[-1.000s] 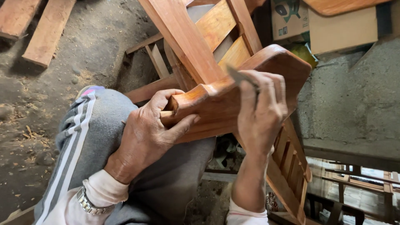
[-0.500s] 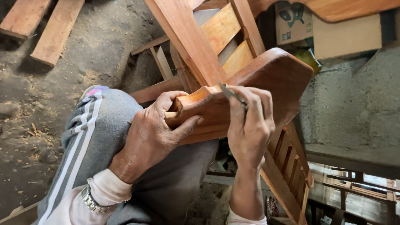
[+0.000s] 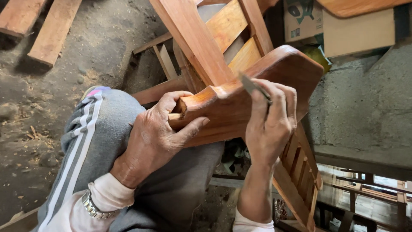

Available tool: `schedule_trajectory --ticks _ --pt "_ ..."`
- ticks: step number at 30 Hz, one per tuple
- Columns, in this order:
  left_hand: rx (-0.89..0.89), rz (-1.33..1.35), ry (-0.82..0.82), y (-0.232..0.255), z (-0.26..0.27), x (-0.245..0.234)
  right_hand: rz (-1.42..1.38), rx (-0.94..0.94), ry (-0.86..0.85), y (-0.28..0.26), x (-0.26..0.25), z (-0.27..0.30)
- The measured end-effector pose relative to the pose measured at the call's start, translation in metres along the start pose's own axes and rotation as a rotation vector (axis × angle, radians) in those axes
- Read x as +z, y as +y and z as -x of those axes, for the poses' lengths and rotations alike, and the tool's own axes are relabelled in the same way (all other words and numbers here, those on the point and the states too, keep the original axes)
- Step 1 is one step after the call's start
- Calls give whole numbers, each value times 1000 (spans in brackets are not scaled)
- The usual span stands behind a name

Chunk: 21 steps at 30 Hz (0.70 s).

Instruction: The person sands the curved armrest of a wooden chair using a piece of sandpaper. They hold the chair steady with one hand while rubbing the sandpaper back and forth along the wood's surface.

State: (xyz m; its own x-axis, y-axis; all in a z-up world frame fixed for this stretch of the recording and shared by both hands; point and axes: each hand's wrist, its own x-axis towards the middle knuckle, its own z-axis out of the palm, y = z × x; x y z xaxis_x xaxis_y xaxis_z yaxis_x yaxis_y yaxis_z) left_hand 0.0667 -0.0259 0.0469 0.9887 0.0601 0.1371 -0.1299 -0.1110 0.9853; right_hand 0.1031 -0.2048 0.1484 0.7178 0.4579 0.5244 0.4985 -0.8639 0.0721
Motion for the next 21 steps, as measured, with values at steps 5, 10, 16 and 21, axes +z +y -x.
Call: schedule_trajectory --ticks 5,10,16,21 --pt "-30 6 -1 -3 0 0 -159 65 -14 -42 -4 -3" --pt "-11 15 2 0 1 1 -4 141 26 -2 0 -4" --pt "-42 17 -6 -1 0 -1 -44 130 -46 -19 -1 6" --pt "31 -8 4 0 2 -3 -272 390 29 7 -16 18"
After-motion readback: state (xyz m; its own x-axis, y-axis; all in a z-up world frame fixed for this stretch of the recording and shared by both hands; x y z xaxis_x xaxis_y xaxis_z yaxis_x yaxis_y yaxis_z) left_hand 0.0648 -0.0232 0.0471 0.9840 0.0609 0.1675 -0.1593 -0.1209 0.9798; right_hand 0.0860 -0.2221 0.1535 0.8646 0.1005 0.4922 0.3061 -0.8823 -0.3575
